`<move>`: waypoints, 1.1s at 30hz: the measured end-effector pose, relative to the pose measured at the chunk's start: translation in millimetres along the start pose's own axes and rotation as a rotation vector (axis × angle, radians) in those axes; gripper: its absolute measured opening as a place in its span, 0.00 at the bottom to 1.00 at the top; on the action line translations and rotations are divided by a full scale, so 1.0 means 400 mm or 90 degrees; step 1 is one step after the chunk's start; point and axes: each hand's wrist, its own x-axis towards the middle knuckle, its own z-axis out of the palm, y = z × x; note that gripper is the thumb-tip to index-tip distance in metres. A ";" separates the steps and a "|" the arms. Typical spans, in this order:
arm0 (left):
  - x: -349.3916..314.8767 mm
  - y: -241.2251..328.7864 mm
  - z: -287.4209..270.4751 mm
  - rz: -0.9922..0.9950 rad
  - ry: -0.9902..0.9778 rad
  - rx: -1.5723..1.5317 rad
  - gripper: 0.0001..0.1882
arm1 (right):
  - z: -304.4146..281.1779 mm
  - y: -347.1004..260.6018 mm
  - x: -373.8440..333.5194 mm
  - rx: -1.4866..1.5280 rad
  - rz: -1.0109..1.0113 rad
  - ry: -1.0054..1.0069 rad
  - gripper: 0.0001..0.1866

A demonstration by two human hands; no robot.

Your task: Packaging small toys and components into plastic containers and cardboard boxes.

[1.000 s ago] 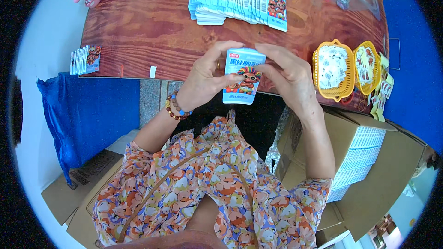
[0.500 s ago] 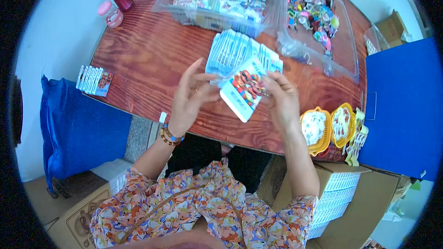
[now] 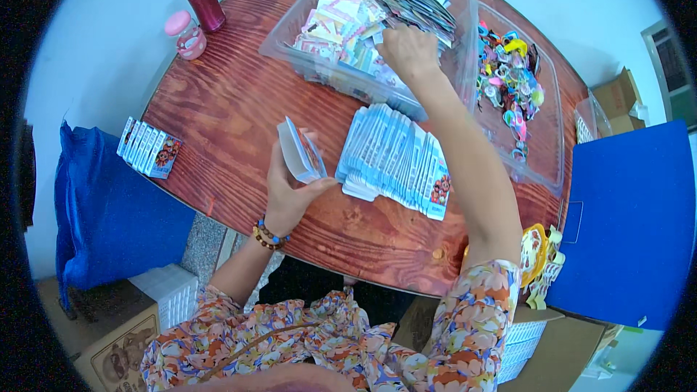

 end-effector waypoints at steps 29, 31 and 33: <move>0.012 0.029 0.072 0.120 -0.013 0.417 0.43 | -0.306 -0.094 -0.421 0.686 0.322 0.172 0.17; 0.005 0.033 0.105 0.135 -0.029 0.414 0.43 | -0.305 -0.136 -0.479 0.722 0.274 0.228 0.17; -0.001 0.038 0.129 0.149 -0.043 0.419 0.44 | -0.296 -0.147 -0.523 0.700 0.301 0.203 0.17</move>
